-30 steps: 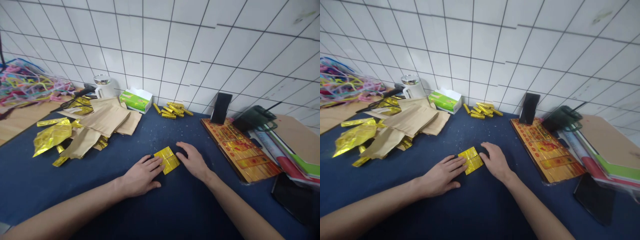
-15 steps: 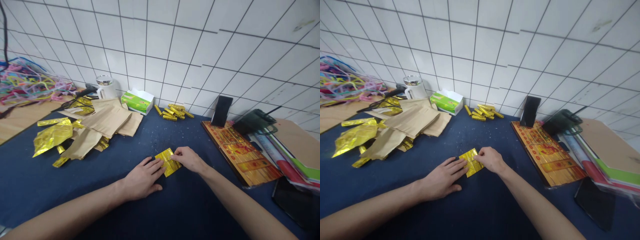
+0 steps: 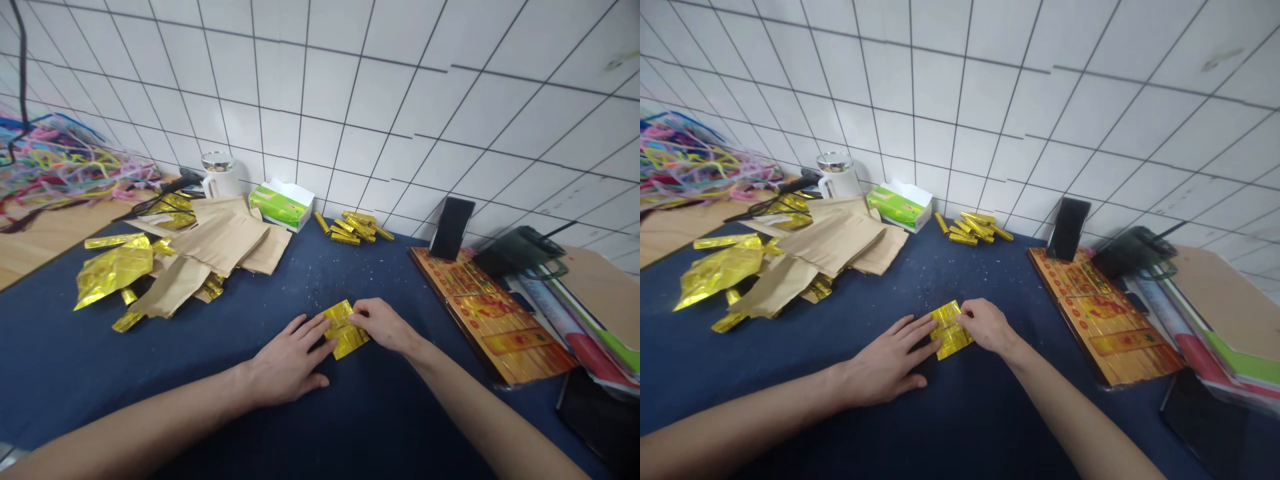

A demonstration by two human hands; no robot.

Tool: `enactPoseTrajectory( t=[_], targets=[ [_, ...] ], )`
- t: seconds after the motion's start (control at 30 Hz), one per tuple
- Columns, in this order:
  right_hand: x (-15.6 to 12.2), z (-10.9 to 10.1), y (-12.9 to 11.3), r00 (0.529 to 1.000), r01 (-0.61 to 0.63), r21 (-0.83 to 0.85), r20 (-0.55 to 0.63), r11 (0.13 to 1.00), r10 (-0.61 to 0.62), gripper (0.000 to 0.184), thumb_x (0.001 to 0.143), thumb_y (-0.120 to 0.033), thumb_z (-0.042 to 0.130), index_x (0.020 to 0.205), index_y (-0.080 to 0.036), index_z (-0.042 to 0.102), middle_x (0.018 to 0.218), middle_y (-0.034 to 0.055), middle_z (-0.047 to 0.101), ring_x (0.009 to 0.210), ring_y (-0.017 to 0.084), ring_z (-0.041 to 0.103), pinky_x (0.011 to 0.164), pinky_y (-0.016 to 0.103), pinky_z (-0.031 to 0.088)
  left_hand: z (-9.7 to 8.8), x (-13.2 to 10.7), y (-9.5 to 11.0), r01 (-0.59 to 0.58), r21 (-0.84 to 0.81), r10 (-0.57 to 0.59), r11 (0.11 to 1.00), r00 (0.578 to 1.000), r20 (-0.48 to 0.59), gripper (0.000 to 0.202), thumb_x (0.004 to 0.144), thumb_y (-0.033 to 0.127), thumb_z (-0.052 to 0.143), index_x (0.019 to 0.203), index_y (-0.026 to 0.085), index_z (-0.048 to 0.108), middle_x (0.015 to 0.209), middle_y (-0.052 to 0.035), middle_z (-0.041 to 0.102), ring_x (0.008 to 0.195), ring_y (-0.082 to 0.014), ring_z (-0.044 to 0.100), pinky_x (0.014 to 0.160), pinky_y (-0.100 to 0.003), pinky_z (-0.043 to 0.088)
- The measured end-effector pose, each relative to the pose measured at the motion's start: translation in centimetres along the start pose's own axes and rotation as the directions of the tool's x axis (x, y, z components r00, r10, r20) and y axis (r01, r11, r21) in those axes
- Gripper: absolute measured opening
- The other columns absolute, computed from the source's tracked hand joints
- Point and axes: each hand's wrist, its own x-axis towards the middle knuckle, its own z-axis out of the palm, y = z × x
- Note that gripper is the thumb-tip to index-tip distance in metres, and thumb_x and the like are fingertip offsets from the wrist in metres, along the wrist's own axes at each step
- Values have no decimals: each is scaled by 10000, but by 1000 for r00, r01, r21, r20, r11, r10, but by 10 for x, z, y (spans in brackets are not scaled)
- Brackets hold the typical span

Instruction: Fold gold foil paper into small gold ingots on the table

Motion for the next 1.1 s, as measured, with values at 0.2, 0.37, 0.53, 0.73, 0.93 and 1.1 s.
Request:
enactPoseTrajectory(
  t=[0.2,0.37,0.53,0.73,0.93,1.1],
  targets=[
    [4,2,4,999,29,-8,14,1000,-29,194,758,-261,431,630,-178,550,590,-14,541,555,111,475,493,213,314,2,-1,-2,0,-14,1,1000,1000,12,560,808,490,464,1285,214,363,1356,-126,355,1277,-268,263,1033,-465,204],
    [4,0,4,998,53,-33,38,998,-52,224,777,-252,396,630,-177,547,594,-9,543,556,112,481,492,215,301,3,-1,-2,-2,-6,3,1000,1000,14,522,832,474,428,1279,211,367,1353,-131,358,1286,-259,245,1036,-493,165],
    [8,-8,-5,991,116,-83,71,990,-110,212,773,-233,405,622,-182,545,609,-7,559,554,113,472,497,225,273,0,0,0,8,2,-8,1000,1000,18,557,807,467,476,1287,212,356,1361,-120,345,1271,-265,273,1038,-471,185],
    [21,-15,-5,960,268,-113,111,957,-256,171,769,-255,464,637,-200,558,669,-21,578,627,116,494,555,225,287,2,0,0,-38,3,38,999,999,38,575,834,495,402,1279,131,379,1306,-113,424,1246,-242,318,1058,-374,204],
    [22,-5,2,979,200,-134,-3,971,-202,105,762,-275,507,708,-209,568,658,-33,590,597,111,511,533,216,312,5,0,1,-33,29,32,999,999,37,614,836,513,378,1281,89,374,1310,-130,423,1238,-251,331,1045,-376,231],
    [14,6,-2,978,163,-171,-104,972,-182,85,778,-208,476,757,-208,559,707,-17,605,625,128,536,568,239,365,6,-1,2,-35,69,33,997,999,37,606,855,522,317,1286,99,368,1324,-117,411,1240,-238,332,1050,-370,208]
  ],
)
